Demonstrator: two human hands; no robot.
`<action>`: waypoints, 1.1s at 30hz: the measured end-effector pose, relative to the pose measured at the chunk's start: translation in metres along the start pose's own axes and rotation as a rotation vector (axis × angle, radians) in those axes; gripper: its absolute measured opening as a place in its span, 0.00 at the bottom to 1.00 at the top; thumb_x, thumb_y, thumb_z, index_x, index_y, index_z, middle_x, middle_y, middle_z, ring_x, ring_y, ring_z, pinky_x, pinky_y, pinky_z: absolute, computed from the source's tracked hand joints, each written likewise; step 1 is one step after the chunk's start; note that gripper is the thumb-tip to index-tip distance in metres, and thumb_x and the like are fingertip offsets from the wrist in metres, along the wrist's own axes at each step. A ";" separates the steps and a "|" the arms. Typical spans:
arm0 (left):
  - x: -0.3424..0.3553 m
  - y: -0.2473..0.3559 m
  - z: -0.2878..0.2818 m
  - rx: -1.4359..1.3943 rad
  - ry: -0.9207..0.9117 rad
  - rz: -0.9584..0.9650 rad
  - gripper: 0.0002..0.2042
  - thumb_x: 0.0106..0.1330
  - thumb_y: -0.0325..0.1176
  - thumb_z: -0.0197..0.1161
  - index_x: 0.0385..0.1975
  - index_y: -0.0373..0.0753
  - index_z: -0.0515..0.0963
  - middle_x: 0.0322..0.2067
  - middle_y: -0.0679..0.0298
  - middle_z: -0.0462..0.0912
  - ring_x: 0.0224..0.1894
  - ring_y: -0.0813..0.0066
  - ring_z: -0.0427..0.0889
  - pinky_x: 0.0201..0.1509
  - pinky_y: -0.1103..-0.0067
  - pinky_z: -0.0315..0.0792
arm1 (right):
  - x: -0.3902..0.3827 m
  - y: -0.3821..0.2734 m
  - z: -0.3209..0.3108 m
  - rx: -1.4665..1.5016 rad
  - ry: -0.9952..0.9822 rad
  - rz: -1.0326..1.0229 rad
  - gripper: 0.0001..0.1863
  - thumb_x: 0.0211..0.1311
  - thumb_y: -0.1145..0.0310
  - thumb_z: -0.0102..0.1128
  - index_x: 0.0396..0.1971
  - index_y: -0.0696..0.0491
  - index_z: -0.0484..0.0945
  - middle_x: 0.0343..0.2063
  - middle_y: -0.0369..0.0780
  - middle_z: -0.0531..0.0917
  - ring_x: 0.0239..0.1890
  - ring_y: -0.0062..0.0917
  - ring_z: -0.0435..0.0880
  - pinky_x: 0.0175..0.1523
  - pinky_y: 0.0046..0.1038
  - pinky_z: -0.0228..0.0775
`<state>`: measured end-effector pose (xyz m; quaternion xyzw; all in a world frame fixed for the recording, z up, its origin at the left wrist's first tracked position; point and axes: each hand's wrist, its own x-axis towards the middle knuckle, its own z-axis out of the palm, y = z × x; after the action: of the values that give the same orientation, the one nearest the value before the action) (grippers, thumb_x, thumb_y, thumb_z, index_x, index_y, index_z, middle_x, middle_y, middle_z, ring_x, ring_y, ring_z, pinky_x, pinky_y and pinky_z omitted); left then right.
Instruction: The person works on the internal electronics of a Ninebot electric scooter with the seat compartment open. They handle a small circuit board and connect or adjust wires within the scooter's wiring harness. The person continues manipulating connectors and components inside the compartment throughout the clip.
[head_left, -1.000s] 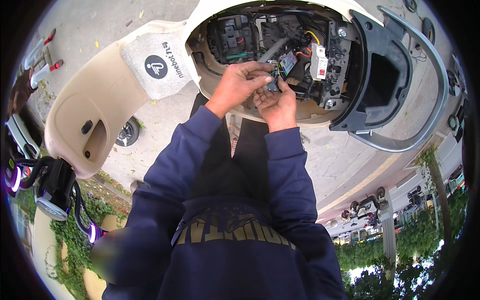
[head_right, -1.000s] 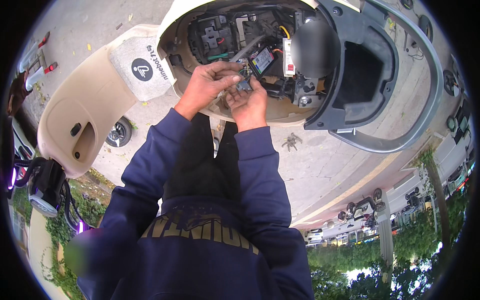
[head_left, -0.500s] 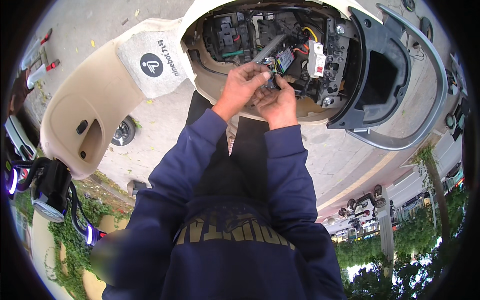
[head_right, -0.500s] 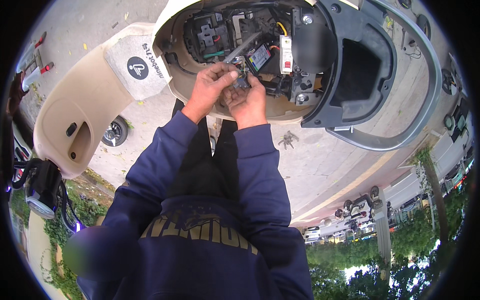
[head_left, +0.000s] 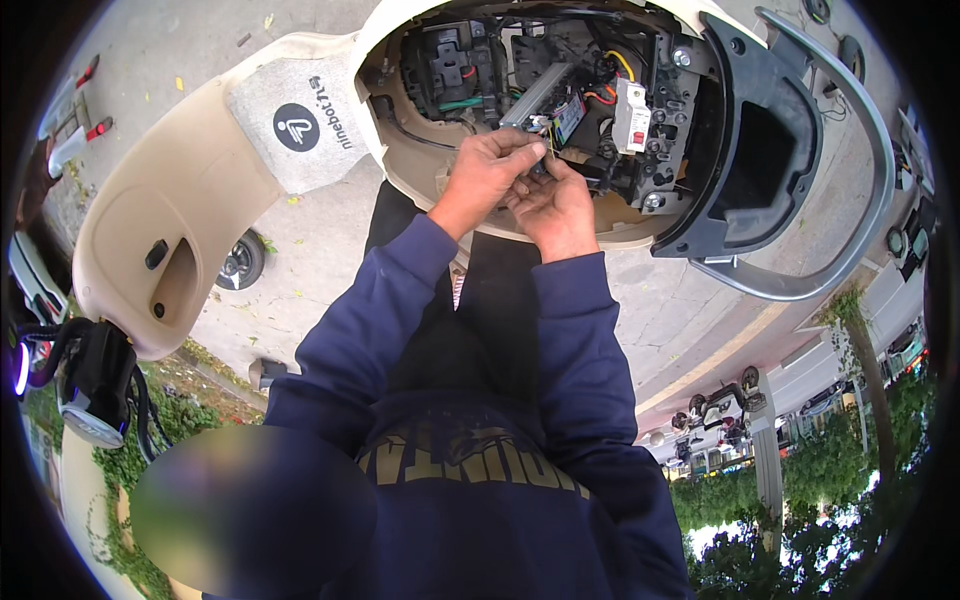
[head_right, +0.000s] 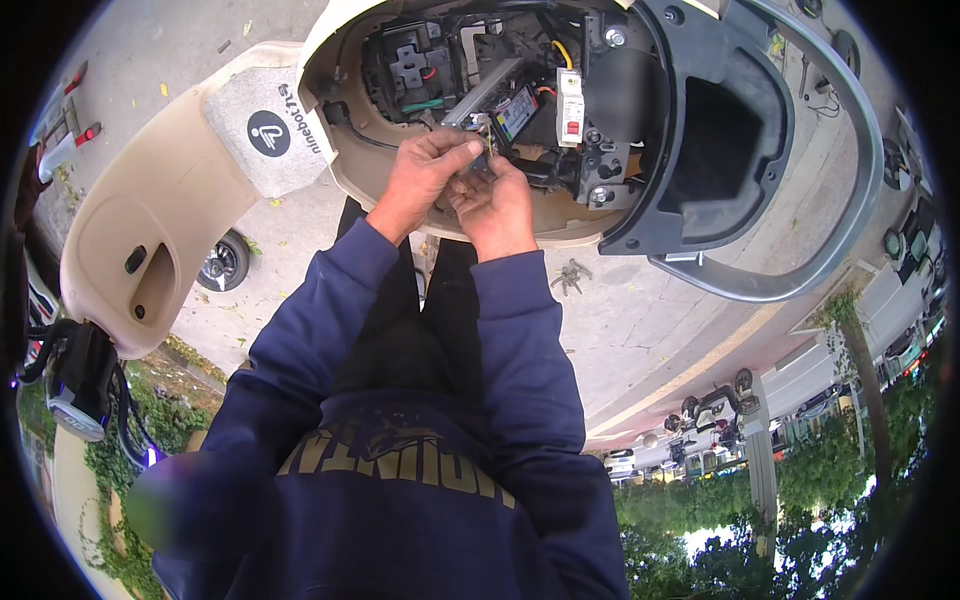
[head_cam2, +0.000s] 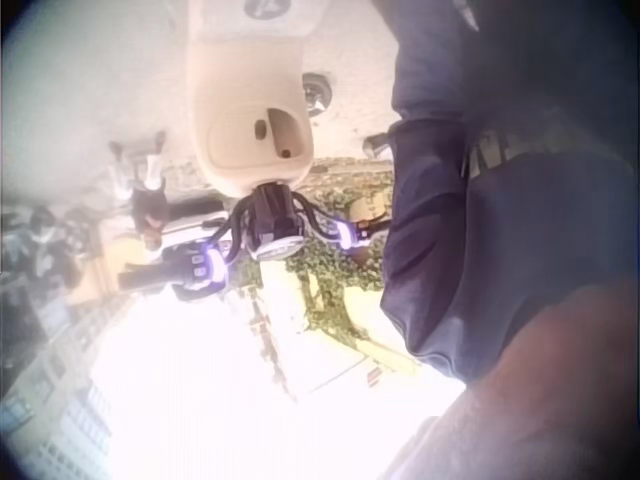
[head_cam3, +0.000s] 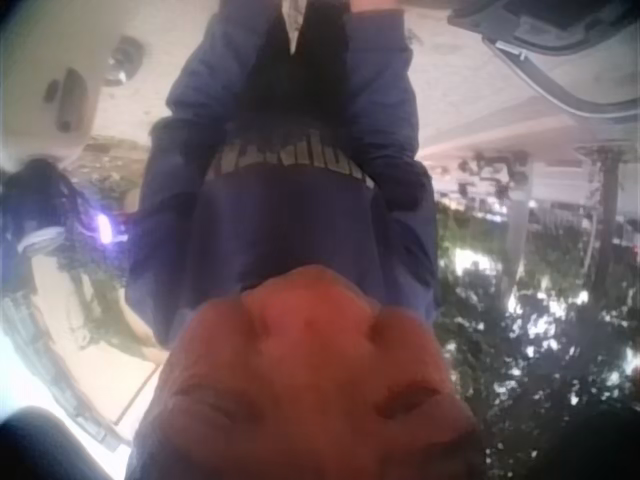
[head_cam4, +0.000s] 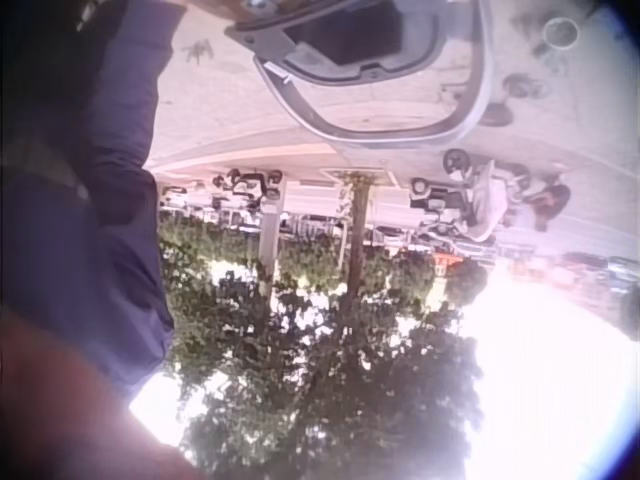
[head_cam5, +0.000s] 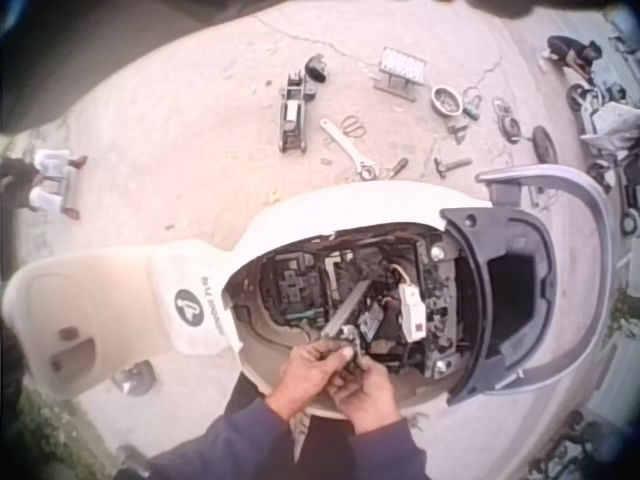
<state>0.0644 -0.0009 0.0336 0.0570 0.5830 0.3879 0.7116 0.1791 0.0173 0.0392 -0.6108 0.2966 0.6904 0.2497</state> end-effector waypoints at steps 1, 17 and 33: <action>0.000 0.001 0.000 -0.005 0.004 -0.014 0.10 0.66 0.32 0.65 0.40 0.31 0.82 0.30 0.66 0.84 0.25 0.87 0.78 0.27 0.88 0.73 | 0.000 0.000 -0.001 -0.007 0.004 -0.013 0.12 0.72 0.63 0.45 0.45 0.55 0.71 0.40 0.41 0.72 0.36 0.27 0.71 0.41 0.28 0.68; 0.007 0.014 -0.009 0.047 -0.083 -0.174 0.08 0.64 0.33 0.66 0.32 0.34 0.85 0.25 0.69 0.83 0.27 0.86 0.77 0.32 0.85 0.70 | -0.007 0.001 0.003 -0.081 -0.009 -0.027 0.09 0.72 0.68 0.46 0.43 0.56 0.71 0.39 0.39 0.72 0.33 0.25 0.69 0.47 0.31 0.73; 0.015 0.009 -0.015 -0.068 -0.086 -0.254 0.08 0.61 0.31 0.67 0.32 0.32 0.85 0.28 0.64 0.85 0.27 0.83 0.79 0.29 0.83 0.73 | -0.014 0.008 0.000 -0.375 -0.112 -0.185 0.10 0.69 0.69 0.51 0.46 0.56 0.75 0.40 0.42 0.79 0.41 0.33 0.80 0.50 0.34 0.74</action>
<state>0.0474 0.0084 0.0220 -0.0247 0.5412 0.3114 0.7807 0.1757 0.0118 0.0535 -0.6318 0.0912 0.7406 0.2099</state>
